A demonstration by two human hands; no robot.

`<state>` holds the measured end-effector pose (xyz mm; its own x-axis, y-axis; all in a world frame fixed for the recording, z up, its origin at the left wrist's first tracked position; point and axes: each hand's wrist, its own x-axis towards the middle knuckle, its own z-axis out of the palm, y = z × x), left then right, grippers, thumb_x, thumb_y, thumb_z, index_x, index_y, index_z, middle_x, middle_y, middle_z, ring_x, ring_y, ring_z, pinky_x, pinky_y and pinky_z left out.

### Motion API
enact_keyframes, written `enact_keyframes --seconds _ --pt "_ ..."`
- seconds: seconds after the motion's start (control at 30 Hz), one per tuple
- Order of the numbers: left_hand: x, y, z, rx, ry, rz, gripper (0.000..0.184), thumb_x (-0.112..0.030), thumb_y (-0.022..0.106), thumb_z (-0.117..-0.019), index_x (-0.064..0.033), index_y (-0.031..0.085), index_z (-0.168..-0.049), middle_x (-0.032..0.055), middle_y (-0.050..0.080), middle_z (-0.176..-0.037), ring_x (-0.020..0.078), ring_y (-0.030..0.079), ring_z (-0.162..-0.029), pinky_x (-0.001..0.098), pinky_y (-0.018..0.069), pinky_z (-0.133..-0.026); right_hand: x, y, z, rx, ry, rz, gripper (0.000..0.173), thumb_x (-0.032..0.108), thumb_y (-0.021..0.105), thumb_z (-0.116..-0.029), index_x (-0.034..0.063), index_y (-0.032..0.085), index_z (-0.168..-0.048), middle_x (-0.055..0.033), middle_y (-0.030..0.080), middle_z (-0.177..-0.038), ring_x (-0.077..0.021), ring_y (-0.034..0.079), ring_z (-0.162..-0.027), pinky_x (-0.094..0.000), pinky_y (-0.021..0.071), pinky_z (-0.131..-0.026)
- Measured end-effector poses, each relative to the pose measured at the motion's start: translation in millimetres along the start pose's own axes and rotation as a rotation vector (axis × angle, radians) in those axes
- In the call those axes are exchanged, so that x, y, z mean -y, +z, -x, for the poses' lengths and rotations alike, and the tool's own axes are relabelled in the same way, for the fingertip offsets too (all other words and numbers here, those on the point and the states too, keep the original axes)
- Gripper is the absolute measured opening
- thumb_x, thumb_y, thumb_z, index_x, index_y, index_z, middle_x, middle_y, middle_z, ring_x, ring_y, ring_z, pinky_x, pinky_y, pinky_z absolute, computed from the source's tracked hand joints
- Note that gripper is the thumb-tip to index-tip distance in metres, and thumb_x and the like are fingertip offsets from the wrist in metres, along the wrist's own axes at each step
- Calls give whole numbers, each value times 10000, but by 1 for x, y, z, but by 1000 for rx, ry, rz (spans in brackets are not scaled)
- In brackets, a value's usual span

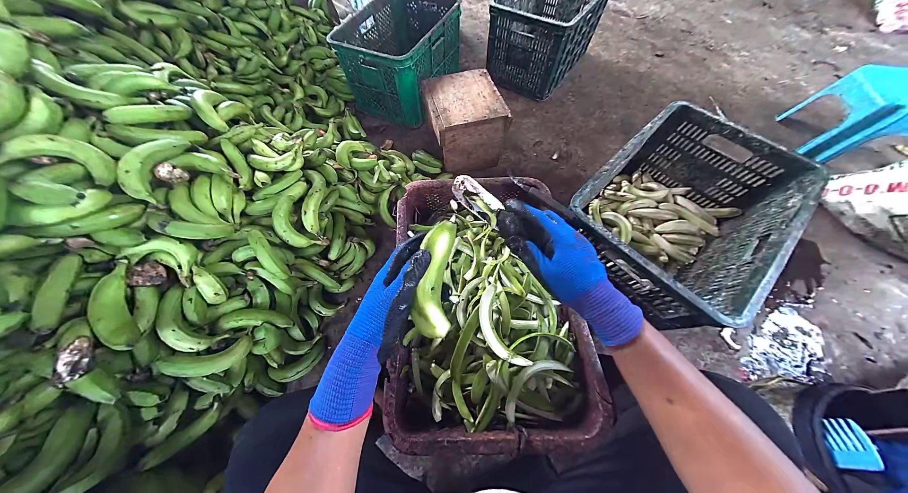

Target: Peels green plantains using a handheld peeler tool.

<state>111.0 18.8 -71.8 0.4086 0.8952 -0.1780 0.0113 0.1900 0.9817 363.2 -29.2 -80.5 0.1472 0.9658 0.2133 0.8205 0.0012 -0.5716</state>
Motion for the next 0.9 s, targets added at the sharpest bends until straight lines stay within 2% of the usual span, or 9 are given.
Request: enact_keyframes --seconds 0.07,0.2,0.3,0.43,0.5,0.6,0.67,0.73,0.9 --pt "2 -2 -1 -70 60 -61 417 -203 392 -1072 -102 460 -1471 30 646 -1174 51 652 -917 228 554 -810 4 1 2 63 -6 -54 500 184 584 -1008 131 524 -1502 -222 637 -1285 -397 637 -1144 -624 498 -932" --pt "4 -7 -6 -194 275 -82 447 -236 348 -1083 -118 423 -1507 -4 628 -1251 3 632 -991 204 539 -864 7 2 16 315 -152 -250 489 276 593 -982 147 579 -1454 -113 664 -1315 -250 650 -1176 -521 517 -998" --pt "5 -7 -10 -260 386 -22 493 -264 332 -1073 -152 343 -1553 -15 590 -1289 -7 611 -1015 202 526 -871 24 8 22 437 -252 -188 475 269 614 -954 160 627 -1416 -155 690 -1238 -320 677 -1095 -571 528 -905" --pt "9 -2 3 -114 275 89 432 -191 322 -1070 -126 404 -1490 -31 653 -1110 7 639 -899 196 553 -786 28 5 3 203 -369 10 476 252 729 -890 173 680 -1357 -195 691 -1155 -385 678 -1019 -594 544 -820" --pt "5 -3 10 -11 163 -20 417 -263 349 -1088 -142 449 -1475 -3 666 -1081 40 650 -864 223 569 -761 19 -5 -15 4 -399 133 507 341 697 -891 215 662 -1381 -226 676 -1140 -435 658 -1009 -620 517 -797" --pt "0 -4 14 41 113 -152 464 -277 348 -1079 -183 424 -1526 16 654 -1208 59 660 -936 247 567 -818 11 -20 -24 -112 -259 125 496 254 615 -945 153 610 -1431 -269 645 -1197 -464 637 -1071 -631 500 -870" --pt "6 -10 5 -29 151 -89 441 -283 371 -1078 -206 456 -1504 -6 656 -1218 43 654 -955 228 561 -823 12 -17 -13 -40 -212 -23 492 208 579 -965 128 578 -1450 -228 634 -1219 -392 637 -1063 -597 514 -868" --pt "10 -19 -3 -111 191 3 418 -341 397 -1086 -252 484 -1485 -29 668 -1186 30 652 -936 221 561 -795 17 -4 2 113 -263 -161 500 300 587 -964 182 591 -1449 -119 665 -1217 -251 660 -1049 -501 558 -877" --pt "13 -29 -3 -75 285 102 456 -362 320 -1105 -267 387 -1546 -52 604 -1318 6 618 -1059 226 538 -897 35 15 16 472 -301 -186 454 277 624 -960 141 642 -1393 -152 690 -1230 -311 675 -1094 -558 530 -912"
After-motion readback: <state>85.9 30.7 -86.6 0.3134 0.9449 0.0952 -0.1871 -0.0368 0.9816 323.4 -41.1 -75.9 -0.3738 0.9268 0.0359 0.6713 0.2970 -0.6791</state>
